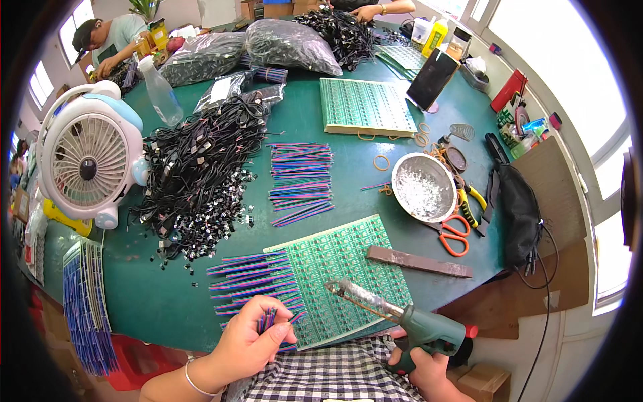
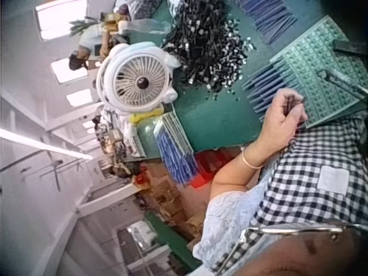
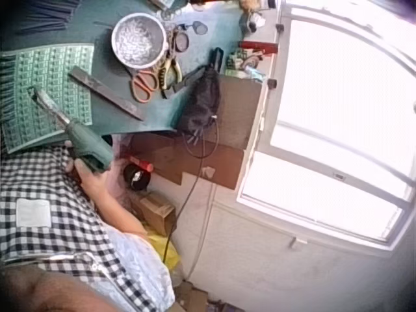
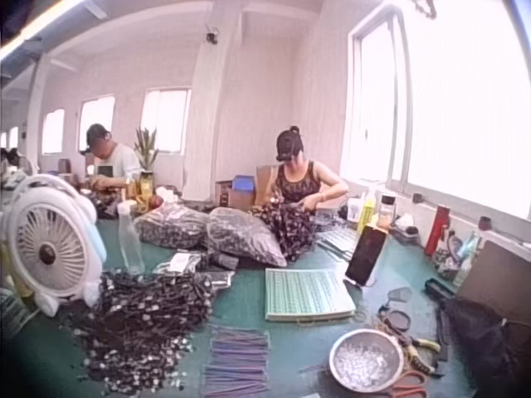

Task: The person attaches ribbon cables to a circuit board by picking up the cables, aligning them along the board, and soldering them in place with a soldering gun.

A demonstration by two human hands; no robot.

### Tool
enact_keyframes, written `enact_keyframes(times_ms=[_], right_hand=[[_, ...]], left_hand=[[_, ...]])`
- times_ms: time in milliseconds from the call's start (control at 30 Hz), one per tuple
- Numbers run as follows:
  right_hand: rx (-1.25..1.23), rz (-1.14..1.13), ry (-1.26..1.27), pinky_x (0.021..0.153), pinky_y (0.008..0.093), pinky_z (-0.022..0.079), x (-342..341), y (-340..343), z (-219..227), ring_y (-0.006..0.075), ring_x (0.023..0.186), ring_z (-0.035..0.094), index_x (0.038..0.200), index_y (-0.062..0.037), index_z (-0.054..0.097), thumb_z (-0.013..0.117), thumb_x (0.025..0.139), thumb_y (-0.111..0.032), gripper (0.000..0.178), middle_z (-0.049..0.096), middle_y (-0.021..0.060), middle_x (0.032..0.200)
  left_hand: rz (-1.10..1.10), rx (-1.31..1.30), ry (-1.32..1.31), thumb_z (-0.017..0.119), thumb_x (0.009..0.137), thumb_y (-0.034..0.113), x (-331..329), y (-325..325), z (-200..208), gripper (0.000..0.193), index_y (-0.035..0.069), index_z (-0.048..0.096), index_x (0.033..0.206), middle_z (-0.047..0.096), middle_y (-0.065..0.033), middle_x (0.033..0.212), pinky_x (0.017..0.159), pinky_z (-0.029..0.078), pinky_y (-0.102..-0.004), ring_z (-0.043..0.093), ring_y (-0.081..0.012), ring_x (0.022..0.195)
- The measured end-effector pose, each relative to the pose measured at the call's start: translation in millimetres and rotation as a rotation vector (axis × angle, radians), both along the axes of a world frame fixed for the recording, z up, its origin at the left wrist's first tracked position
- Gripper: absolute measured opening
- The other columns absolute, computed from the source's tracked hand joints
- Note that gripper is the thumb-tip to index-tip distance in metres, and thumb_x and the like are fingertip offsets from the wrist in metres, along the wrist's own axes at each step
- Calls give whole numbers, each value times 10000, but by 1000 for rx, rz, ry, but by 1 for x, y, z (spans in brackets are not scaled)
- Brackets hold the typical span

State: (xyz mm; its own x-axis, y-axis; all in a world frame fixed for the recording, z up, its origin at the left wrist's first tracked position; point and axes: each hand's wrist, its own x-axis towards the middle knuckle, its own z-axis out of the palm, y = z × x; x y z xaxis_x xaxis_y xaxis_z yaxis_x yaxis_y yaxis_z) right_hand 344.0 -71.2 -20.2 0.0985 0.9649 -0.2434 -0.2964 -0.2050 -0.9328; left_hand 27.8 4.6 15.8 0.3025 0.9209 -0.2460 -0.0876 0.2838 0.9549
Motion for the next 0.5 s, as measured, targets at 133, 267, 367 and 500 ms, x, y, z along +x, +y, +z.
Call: enact_keyframes(times_ms=[133, 267, 367, 500], right_hand=[[8, 41, -35, 619, 414, 600, 9, -9, 0, 309, 685, 697, 1417, 35, 432, 673, 883, -137, 611, 665, 267, 1177], [-73, -10, -26, 657, 403, 598, 11, -19, 10, 285, 732, 700, 1374, 55, 481, 689, 905, -200, 573, 691, 247, 1126], [-207, 113, -4, 856, 401, 530, 16, -21, 18, 283, 960, 669, 1287, 12, 598, 800, 873, -187, 501, 690, 138, 1104], [-159, 144, -98, 873, 399, 528, 13, -27, 14, 288, 952, 662, 1313, 23, 563, 802, 876, -162, 532, 680, 140, 1119]], left_hand=[[-69, 544, 589, 787, 847, 55, 3, 5, 1, 204, 64, 679, 1020, 691, -85, 894, 618, 554, -294, 679, -185, 741], [-120, 924, 848, 786, 723, 49, 5, 7, -1, 288, 83, 715, 1000, 680, -52, 855, 559, 535, -334, 670, -232, 707], [-171, 1006, 941, 752, 711, 81, 4, 7, -6, 268, 96, 734, 978, 681, -28, 845, 534, 516, -333, 672, -204, 702], [-157, 1007, 972, 696, 773, 147, 5, 6, -19, 249, 115, 742, 1015, 672, -1, 882, 542, 481, -320, 654, -170, 696]])
